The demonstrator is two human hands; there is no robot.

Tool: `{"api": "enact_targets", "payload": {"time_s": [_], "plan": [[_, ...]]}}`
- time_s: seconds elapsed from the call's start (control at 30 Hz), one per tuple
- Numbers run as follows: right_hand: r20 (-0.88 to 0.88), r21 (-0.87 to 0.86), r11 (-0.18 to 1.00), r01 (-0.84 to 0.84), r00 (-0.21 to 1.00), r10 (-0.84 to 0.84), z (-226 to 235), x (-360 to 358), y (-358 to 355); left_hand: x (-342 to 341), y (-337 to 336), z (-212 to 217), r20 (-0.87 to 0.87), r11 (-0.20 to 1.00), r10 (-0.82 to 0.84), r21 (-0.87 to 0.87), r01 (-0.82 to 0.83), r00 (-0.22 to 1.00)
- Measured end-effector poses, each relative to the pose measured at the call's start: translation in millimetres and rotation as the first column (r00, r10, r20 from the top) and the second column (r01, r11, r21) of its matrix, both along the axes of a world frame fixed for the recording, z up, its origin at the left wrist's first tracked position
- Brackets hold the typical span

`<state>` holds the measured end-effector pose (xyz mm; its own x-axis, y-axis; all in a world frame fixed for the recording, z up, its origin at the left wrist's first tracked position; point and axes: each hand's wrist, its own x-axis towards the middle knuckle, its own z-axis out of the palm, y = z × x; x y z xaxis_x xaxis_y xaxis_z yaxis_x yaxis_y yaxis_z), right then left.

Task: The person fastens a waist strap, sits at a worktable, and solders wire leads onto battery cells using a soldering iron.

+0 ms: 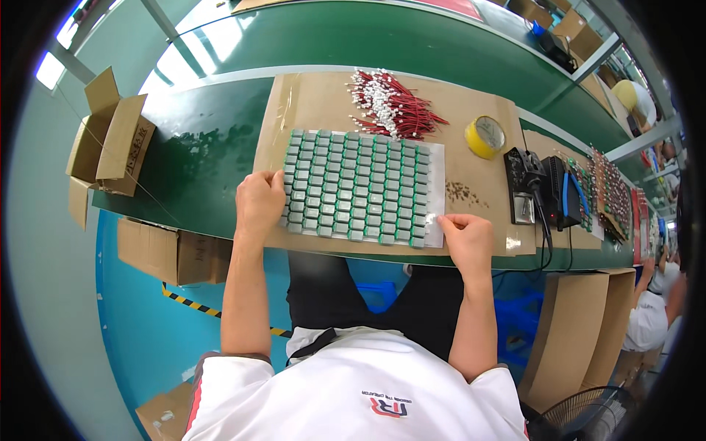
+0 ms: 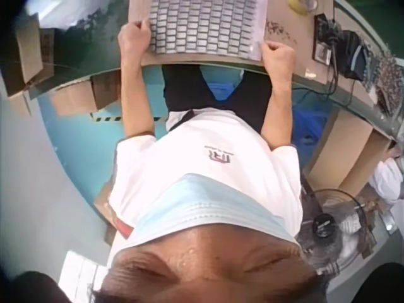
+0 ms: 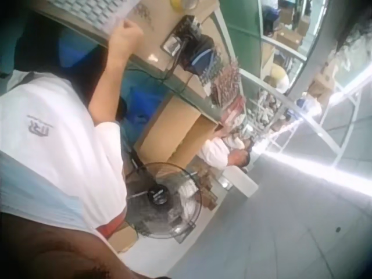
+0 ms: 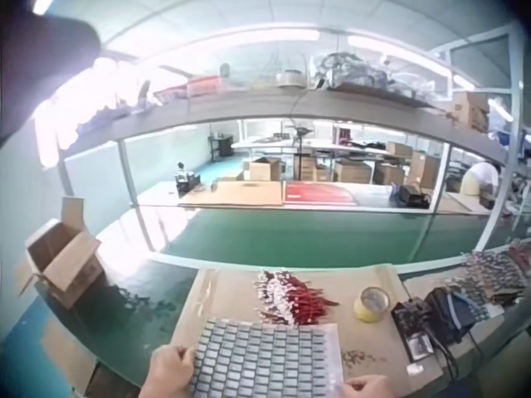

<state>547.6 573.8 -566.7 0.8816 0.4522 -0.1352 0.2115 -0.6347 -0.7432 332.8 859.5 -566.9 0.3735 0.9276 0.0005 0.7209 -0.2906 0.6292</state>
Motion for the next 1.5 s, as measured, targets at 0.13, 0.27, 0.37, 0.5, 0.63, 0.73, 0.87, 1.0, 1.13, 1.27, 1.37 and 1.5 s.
{"api": "enact_targets", "payload": {"time_s": [0.13, 0.27, 0.37, 0.5, 0.63, 0.73, 0.87, 1.0, 1.13, 1.27, 1.37, 1.5], "plan": [[-0.055, 0.089, 0.996, 0.002, 0.998, 0.003, -13.3, 5.4, -0.3, -3.5, 2.5, 1.4, -0.049, 1.000, 0.006, 0.001, -0.006, 0.999], [-0.223, 0.162, 0.983, 0.082, 0.974, -0.045, -26.6, 16.7, -8.8, -1.9, 1.7, -10.1, -0.090, 0.997, -0.031, 0.072, 0.038, 0.995], [-0.358, 0.222, 0.962, 0.157, 0.931, -0.069, -17.2, 21.1, -15.8, 11.2, -2.6, -17.0, -0.096, 0.996, -0.051, 0.071, 0.058, 0.994], [-0.328, 0.265, 0.950, 0.167, 0.942, -0.074, -18.4, 17.8, -5.1, 8.6, -6.2, -5.8, -0.042, 0.997, -0.045, -0.058, 0.043, 0.998], [-0.323, 0.248, 0.964, 0.098, 0.946, -0.013, -22.0, 23.2, -8.9, 10.6, -1.9, -15.8, -0.112, 0.996, -0.079, 0.043, 0.084, 0.991], [-0.343, 0.278, 0.951, 0.132, 0.939, -0.030, -22.0, 13.8, 2.6, 0.0, -0.5, -10.9, -0.126, 0.996, -0.063, 0.047, 0.069, 0.990], [-0.335, 0.325, 0.933, 0.152, 0.941, -0.037, -24.1, 3.5, 8.2, -6.7, -2.4, -13.3, -0.036, 0.996, -0.075, 0.035, 0.077, 0.997], [-0.344, 0.342, 0.919, 0.194, 0.936, -0.069, -21.5, -3.3, 9.0, 1.7, -6.4, -9.7, 0.001, 0.994, -0.105, -0.037, 0.105, 0.994], [-0.318, 0.333, 0.925, 0.182, 0.945, -0.071, -21.1, -1.2, 6.1, -3.1, -3.0, 0.3, 0.031, 0.990, -0.119, -0.077, 0.121, 0.992], [-0.337, 0.312, 0.928, 0.202, 0.937, -0.090, -16.7, -5.4, 10.6, -7.2, 8.5, 1.6, 0.040, 0.979, -0.096, -0.175, 0.102, 0.995], [-0.341, 0.307, 0.928, 0.210, 0.935, -0.099, -13.2, -7.8, 14.1, -6.1, 5.3, 3.5, 0.076, 0.979, -0.090, -0.177, 0.103, 0.993], [-0.308, 0.329, 0.921, 0.209, 0.946, -0.105, -16.4, -10.3, 12.0, -2.4, 9.1, -15.1, 0.071, 0.983, -0.167, -0.061, 0.172, 0.983]]}}
